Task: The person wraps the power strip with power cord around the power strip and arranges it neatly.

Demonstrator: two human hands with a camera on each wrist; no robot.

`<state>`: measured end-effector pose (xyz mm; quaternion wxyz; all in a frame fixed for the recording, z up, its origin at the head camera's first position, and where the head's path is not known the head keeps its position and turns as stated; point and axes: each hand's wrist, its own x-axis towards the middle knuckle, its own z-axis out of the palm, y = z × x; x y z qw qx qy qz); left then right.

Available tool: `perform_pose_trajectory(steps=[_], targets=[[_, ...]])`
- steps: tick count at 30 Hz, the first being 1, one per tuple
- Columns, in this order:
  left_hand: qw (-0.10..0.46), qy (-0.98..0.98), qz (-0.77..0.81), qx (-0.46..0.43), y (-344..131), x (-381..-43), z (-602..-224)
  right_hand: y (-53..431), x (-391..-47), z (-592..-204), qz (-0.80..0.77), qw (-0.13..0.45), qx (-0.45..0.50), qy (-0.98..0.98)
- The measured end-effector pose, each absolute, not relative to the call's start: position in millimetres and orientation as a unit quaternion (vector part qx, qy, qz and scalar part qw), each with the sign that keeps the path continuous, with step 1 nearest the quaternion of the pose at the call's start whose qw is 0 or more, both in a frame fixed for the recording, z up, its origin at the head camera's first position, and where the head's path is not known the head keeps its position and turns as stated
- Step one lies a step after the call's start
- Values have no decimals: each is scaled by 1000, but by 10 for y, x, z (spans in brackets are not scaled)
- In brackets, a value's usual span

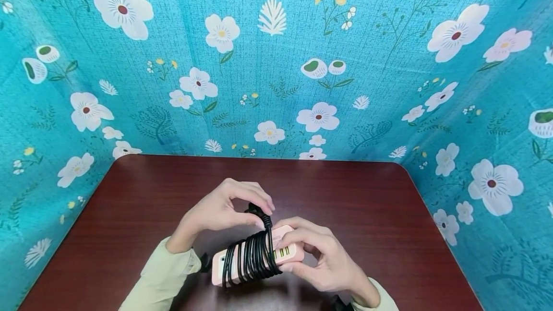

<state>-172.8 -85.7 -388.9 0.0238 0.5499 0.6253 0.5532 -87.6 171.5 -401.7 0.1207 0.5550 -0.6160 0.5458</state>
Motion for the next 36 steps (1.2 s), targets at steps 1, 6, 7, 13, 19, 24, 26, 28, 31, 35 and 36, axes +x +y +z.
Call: perform_pose_trajectory(steps=[1, 6, 7, 13, 19, 24, 26, 28, 31, 35, 36], targets=[[32, 617, 565, 547, -835, -1746, -3948, 1710, -871, -4028, 559, 109, 553, -608], [52, 602, 623, 497, -761, -1759, -4211, 1712, -883, -4099, 591, 97, 531, -599], [47, 611, 627, 481, -760, -1743, -4244, 1714, -895, -4116, 594, 98, 527, -600], [49, 681, 621, 386, -780, -1656, -4336, 1731, -956, -4223, 603, 101, 497, -615], [74, 721, 617, 307, -784, -1592, -4376, 1743, -1009, -4285, 584, 117, 494, -634], [85, 774, 558, 286, -732, -1463, -4374, 1763, -1042, -4393, 574, 121, 462, -665], [97, 797, 520, 293, -712, -1400, -4372, 1779, -1054, -4451, 578, 112, 448, -673], [104, 824, 467, 304, -696, -1340, -4366, 1794, -1065, -4509, 584, 98, 437, -677], [94, 858, 396, 314, -662, -1295, -4385, 1815, -1084, -4587, 590, 70, 421, -685], [66, 880, 351, 312, -629, -1292, -4432, 1846, -1101, -4677, 596, 7, 381, -707], [60, 883, 347, 312, -626, -1298, -4448, 1854, -1105, -4696, 593, -10, 370, -715]])
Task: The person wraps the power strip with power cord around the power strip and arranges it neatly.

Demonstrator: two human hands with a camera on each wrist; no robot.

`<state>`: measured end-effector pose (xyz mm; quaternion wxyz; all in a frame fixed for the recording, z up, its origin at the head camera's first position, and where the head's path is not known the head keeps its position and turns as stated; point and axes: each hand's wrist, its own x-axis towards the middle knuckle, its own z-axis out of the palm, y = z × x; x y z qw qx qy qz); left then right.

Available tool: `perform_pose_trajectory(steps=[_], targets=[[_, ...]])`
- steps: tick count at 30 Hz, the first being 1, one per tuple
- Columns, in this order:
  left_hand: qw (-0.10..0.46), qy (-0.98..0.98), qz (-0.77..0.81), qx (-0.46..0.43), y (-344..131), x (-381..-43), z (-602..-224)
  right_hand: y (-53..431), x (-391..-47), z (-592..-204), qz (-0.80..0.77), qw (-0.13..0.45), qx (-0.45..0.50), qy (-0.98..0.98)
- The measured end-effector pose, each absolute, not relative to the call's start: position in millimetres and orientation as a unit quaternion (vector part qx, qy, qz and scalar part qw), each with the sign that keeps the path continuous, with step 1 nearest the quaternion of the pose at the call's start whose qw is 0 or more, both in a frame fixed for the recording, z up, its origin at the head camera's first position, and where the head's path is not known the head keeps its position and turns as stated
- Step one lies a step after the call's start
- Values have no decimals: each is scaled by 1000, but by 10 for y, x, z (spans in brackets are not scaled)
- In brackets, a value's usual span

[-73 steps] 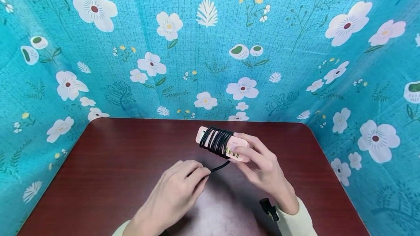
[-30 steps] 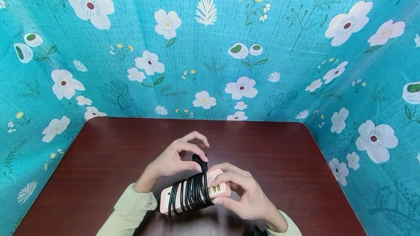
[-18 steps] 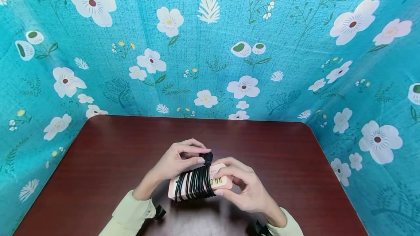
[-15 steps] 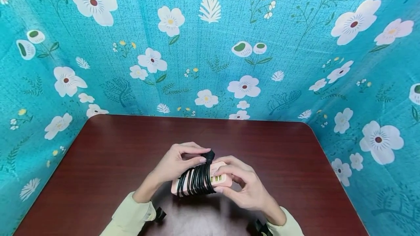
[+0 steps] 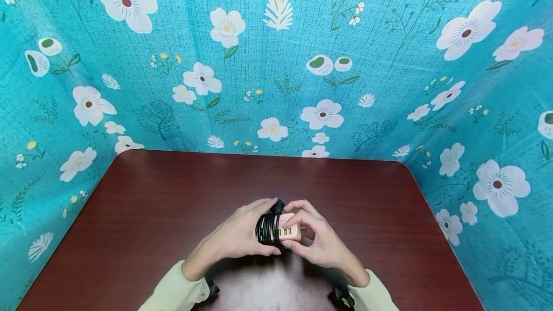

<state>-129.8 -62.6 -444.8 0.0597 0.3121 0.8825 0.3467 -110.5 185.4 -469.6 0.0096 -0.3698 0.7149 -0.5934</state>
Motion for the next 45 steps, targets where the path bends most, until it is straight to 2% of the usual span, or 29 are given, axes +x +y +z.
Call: perform_pose_trajectory(steps=[3, 9, 12, 20, 31, 35, 40, 45], targets=[[47, 886, 336, 316, -626, -1315, -4496, 1871, -1123, -4737, -561, 38, -354, 747], [40, 904, 280, 322, -626, -1333, -4612, 1868, -1179, -4756, -372, -52, -383, 844], [37, 911, 254, 324, -607, -1348, -4652, 1869, -1201, -4743, -318, -61, -380, 867], [98, 913, 229, 323, -479, -1524, -4782, 1828, -1313, -4798, -249, -19, -337, 908], [96, 912, 229, 328, -371, -1807, -4912, 1851, -1562, -4896, -263, 30, -294, 918], [127, 911, 227, 320, -373, -1852, -4858, 1870, -1604, -4893, -269, 40, -301, 914], [163, 916, 208, 301, -383, -1862, -4817, 1886, -1581, -4860, -278, 79, -289, 912], [164, 914, 214, 302, -409, -1867, -4840, 1909, -1555, -4854, -288, 112, -269, 912]])
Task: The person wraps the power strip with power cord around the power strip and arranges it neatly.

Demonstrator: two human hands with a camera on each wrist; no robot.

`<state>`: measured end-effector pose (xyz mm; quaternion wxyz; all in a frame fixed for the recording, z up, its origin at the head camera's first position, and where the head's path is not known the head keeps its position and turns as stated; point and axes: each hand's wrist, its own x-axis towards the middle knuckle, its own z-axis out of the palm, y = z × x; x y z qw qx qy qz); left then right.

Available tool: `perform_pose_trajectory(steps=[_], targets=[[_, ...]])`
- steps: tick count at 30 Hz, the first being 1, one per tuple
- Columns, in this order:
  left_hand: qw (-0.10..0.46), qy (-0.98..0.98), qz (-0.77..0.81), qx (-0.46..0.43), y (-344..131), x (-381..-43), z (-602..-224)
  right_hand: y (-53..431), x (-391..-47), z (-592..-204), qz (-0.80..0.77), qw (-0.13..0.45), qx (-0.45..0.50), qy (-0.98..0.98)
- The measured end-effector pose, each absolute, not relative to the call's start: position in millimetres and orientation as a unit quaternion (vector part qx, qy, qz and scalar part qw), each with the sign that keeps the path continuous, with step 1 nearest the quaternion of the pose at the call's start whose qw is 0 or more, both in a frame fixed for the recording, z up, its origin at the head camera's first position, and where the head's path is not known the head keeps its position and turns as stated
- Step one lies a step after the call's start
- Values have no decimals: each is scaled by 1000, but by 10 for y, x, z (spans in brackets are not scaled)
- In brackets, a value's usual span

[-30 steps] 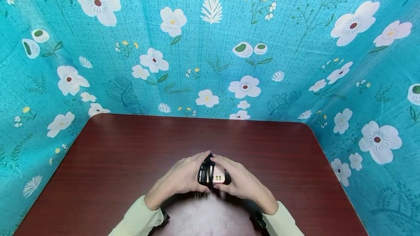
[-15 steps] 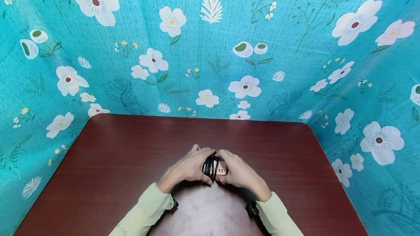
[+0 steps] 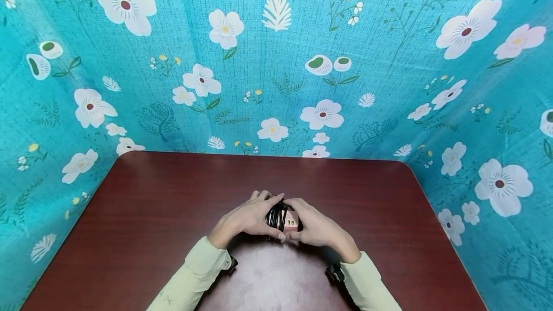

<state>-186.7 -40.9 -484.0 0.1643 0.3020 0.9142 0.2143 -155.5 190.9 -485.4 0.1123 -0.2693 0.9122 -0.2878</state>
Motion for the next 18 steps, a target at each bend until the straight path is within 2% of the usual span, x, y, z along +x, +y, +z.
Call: perform_pose_trajectory(steps=[7, 18], targets=[[168, 911, 220, 305, -460, -1885, -4838, 1880, -1528, -4802, -292, 130, -266, 910], [159, 911, 252, 285, -482, -1889, -4812, 1851, -1537, -4758, -288, 117, -268, 912]])
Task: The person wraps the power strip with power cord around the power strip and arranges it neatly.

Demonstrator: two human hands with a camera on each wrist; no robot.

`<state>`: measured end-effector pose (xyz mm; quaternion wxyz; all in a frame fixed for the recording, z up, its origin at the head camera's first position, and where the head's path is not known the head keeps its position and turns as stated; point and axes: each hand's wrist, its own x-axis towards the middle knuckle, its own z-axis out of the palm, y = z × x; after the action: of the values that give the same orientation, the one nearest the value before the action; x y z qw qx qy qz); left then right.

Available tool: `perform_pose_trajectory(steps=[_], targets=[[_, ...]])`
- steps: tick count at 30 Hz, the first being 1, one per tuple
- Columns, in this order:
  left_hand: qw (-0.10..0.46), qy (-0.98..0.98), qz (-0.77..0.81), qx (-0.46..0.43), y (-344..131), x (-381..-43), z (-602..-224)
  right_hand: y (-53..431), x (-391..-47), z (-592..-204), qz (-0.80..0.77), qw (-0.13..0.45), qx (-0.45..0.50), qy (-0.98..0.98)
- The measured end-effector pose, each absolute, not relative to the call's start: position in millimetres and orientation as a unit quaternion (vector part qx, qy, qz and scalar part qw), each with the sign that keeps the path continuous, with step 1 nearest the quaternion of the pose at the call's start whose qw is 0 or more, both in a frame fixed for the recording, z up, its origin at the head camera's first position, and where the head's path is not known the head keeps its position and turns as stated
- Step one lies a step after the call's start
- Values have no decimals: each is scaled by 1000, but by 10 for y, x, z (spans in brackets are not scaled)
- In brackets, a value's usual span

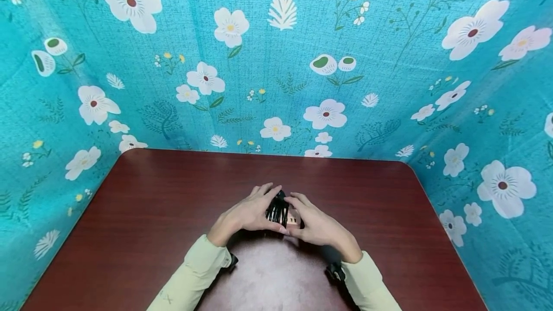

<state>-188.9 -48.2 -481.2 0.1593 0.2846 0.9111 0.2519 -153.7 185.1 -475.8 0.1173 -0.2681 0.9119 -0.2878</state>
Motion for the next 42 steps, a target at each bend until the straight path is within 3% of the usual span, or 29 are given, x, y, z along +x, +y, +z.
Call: perform_pose_trajectory(steps=[15, 30, 38, 42], targets=[[112, 920, 296, 232, -772, -1880, -4584, 2164, -1555, -4614, -287, 93, -212, 930], [-53, 939, 313, 131, -1876, -1773, -4331, 2953, -1484, -4360, -282, -1, -141, 949], [-79, 953, 279, 84, -2339, -1593, -4330, 3219, -1411, -4257, -277, -35, -96, 955], [-44, 955, 272, 107, -2237, -1673, -4418, 3108, -1501, -4302, -282, -28, -105, 953]])
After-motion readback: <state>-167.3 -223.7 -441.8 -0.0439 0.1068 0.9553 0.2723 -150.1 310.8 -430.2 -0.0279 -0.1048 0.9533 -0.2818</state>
